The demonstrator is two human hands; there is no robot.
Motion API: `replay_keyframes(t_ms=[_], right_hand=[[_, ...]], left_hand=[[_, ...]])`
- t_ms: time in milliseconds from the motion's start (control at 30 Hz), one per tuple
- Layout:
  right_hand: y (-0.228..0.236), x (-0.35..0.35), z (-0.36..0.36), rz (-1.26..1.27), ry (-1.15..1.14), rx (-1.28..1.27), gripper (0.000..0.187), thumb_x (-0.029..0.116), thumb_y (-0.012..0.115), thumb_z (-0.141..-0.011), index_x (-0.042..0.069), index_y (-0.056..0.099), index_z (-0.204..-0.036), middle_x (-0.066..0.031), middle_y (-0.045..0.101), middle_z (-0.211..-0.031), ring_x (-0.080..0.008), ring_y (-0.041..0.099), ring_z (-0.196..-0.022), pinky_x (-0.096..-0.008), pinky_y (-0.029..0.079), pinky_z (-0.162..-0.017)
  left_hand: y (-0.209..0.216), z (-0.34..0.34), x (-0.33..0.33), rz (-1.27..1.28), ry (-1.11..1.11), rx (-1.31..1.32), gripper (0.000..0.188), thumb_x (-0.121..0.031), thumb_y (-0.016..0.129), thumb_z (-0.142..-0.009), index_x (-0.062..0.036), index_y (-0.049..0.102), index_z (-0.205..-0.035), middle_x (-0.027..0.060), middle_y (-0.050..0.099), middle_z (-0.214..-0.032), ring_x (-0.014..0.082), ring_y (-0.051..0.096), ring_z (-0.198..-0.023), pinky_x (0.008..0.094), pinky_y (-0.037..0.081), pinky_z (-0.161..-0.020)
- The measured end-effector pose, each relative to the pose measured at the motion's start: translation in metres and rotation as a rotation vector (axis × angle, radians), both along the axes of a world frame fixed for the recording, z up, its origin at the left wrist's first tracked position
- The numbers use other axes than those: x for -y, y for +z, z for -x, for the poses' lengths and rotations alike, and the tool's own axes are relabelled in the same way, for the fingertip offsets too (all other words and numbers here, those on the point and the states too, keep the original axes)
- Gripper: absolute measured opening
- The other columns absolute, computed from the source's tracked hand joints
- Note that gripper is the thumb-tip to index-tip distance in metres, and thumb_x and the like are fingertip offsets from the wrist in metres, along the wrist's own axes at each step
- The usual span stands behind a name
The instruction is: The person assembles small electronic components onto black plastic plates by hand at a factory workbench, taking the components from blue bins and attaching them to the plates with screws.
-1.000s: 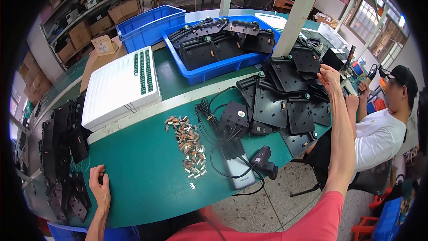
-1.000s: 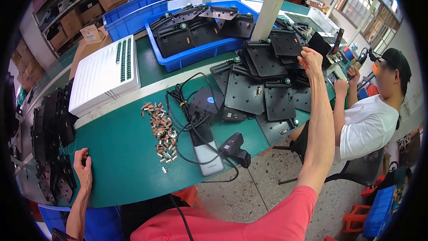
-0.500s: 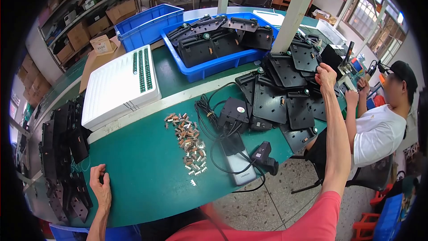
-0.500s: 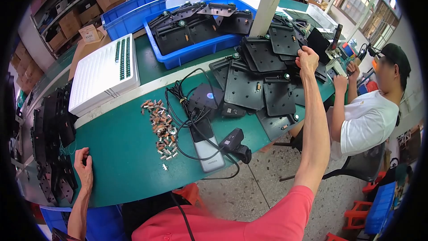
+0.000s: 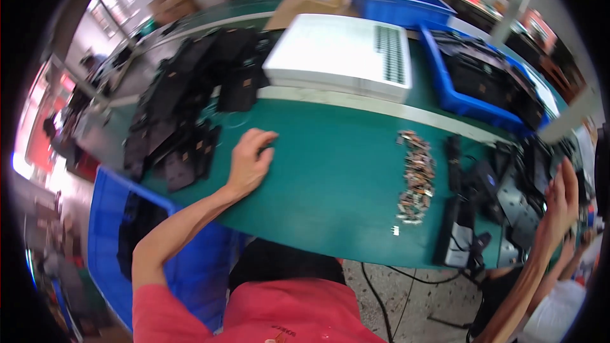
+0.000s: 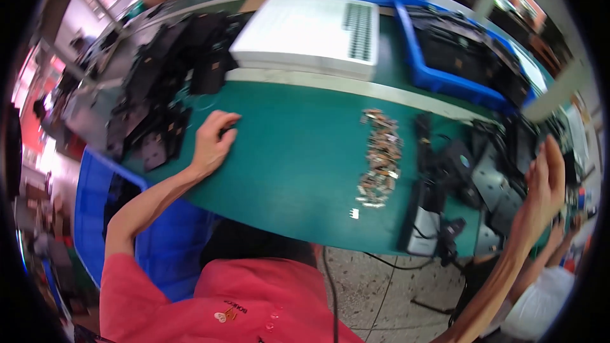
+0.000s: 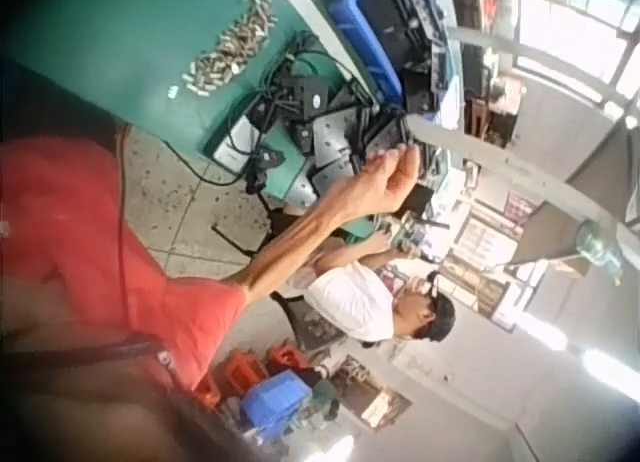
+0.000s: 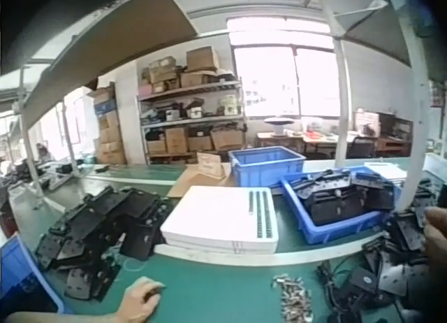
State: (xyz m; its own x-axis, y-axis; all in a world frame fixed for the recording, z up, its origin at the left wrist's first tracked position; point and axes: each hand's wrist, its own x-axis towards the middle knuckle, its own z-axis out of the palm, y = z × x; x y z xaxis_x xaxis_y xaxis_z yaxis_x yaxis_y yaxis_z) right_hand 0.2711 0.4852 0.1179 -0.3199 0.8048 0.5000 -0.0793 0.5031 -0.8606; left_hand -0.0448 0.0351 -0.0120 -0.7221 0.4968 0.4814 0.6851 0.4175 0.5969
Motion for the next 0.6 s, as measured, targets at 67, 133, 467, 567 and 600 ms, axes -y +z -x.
replay_keyframes(t_ms=[67,133,467,567,600], right_hand=[[0.008,0.09,0.032,-0.023,0.145,0.135,0.026,0.0,0.057,-0.09,0.001,0.064,-0.115,-0.0025,0.061,-0.099,-0.005,0.048,-0.066,-0.0184,0.037,-0.058],[0.003,0.155,0.049,0.019,0.421,0.283,0.024,-0.005,0.055,-0.087,-0.001,0.064,-0.109,-0.0036,0.059,-0.095,-0.0069,0.049,-0.067,-0.0189,0.037,-0.058],[-0.098,0.303,0.183,0.277,1.079,0.506,0.018,0.004,0.061,-0.088,-0.003,0.065,-0.104,-0.0038,0.064,-0.092,-0.0098,0.057,-0.069,-0.0231,0.045,-0.059],[-0.12,0.305,0.199,0.285,0.979,0.576,0.02,0.008,0.062,-0.09,-0.002,0.065,-0.106,-0.0035,0.064,-0.09,-0.0088,0.057,-0.07,-0.0226,0.044,-0.058],[-0.119,0.306,0.198,0.253,0.979,0.531,0.019,0.008,0.062,-0.091,-0.001,0.065,-0.107,-0.0033,0.064,-0.089,-0.008,0.057,-0.069,-0.0211,0.043,-0.056]], left_hand=[[-0.002,-0.002,0.005,-0.015,0.016,0.036,0.027,0.004,0.058,-0.074,-0.0003,0.062,-0.101,0.0127,0.059,-0.09,0.0277,0.06,-0.083,0.0362,0.049,-0.072],[-0.007,-0.001,0.007,-0.07,-0.003,-0.025,0.029,0.006,0.057,-0.072,0.0007,0.062,-0.101,0.0144,0.058,-0.092,0.0309,0.059,-0.087,0.0386,0.049,-0.076],[0.059,-0.035,0.107,-0.212,0.1,-0.233,0.035,0.003,0.063,-0.071,-0.0026,0.064,-0.106,0.0128,0.059,-0.103,0.0298,0.059,-0.098,0.0364,0.049,-0.085],[0.057,-0.033,0.198,-0.183,0.435,-0.229,0.035,0.005,0.062,-0.069,-0.0027,0.065,-0.103,0.012,0.061,-0.1,0.0284,0.06,-0.093,0.0359,0.05,-0.081],[0.048,-0.035,0.23,-0.186,0.585,-0.164,0.035,0.004,0.061,-0.07,-0.0028,0.065,-0.104,0.0129,0.062,-0.098,0.0288,0.061,-0.09,0.0351,0.051,-0.081]])
